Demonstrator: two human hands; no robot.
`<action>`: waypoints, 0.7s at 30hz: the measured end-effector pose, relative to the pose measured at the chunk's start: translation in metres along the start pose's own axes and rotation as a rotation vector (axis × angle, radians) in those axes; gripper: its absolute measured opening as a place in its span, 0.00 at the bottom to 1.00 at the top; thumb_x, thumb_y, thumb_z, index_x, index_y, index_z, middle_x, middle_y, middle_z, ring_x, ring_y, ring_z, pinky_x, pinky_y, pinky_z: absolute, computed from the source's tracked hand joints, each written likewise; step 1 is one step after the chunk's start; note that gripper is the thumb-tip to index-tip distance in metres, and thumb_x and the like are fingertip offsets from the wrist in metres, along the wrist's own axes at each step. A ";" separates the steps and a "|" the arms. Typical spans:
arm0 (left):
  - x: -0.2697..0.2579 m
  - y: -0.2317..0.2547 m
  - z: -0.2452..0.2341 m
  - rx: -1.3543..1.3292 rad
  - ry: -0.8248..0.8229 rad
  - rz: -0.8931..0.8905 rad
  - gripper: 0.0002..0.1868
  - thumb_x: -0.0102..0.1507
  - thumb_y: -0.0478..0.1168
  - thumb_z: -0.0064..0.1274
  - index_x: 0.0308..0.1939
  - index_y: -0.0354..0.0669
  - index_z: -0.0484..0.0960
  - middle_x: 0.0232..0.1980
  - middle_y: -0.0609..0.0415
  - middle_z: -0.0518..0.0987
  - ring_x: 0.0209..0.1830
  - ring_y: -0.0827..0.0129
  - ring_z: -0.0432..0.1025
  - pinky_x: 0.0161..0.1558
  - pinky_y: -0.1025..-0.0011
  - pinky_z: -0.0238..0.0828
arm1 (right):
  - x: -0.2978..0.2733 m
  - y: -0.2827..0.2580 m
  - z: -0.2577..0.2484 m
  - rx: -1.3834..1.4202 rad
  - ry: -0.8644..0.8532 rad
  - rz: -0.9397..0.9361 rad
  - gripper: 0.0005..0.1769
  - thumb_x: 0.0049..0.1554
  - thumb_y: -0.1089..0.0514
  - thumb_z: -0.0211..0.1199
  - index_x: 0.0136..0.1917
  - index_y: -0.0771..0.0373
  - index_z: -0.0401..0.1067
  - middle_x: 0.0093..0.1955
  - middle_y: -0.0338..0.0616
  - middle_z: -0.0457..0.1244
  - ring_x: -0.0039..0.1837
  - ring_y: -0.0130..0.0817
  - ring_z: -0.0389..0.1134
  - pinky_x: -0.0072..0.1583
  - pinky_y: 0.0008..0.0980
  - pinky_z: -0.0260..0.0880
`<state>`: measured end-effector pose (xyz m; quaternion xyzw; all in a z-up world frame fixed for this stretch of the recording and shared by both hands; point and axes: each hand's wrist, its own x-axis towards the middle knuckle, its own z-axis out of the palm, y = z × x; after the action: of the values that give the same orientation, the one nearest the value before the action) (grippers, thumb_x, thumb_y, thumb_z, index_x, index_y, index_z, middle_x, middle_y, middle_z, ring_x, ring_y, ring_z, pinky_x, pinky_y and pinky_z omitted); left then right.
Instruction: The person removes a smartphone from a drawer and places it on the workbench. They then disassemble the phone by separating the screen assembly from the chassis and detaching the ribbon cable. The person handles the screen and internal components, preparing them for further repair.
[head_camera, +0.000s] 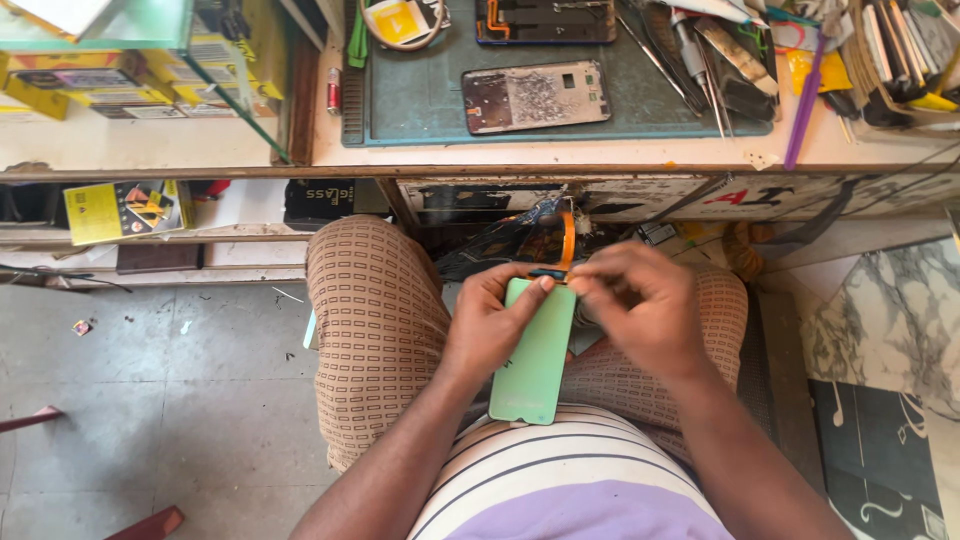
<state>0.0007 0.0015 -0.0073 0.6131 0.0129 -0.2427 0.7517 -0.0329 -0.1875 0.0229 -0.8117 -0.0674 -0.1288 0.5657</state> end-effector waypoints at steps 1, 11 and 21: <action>0.002 -0.003 -0.002 -0.051 0.001 -0.025 0.12 0.65 0.41 0.56 0.45 0.34 0.83 0.31 0.52 0.84 0.23 0.72 0.80 0.24 0.71 0.80 | 0.005 0.007 -0.004 0.255 0.025 0.025 0.08 0.58 0.57 0.71 0.47 0.63 0.78 0.48 0.43 0.70 0.47 0.29 0.73 0.47 0.31 0.77; 0.013 -0.027 -0.019 -0.106 0.073 0.130 0.10 0.67 0.41 0.59 0.43 0.37 0.84 0.32 0.56 0.83 0.26 0.80 0.75 0.27 0.78 0.72 | 0.030 0.048 -0.069 0.071 0.231 0.136 0.08 0.65 0.59 0.68 0.56 0.64 0.78 0.47 0.41 0.70 0.45 0.26 0.69 0.49 0.27 0.74; 0.015 -0.026 -0.019 -0.113 0.100 0.094 0.11 0.66 0.43 0.59 0.43 0.36 0.85 0.32 0.56 0.83 0.26 0.79 0.75 0.29 0.77 0.74 | 0.105 0.034 -0.126 -0.662 0.211 -0.130 0.06 0.65 0.63 0.70 0.57 0.59 0.81 0.51 0.45 0.71 0.51 0.32 0.74 0.49 0.31 0.72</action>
<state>0.0092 0.0100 -0.0409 0.5811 0.0354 -0.1753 0.7939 0.0599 -0.3209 0.0636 -0.9273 -0.0146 -0.2625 0.2665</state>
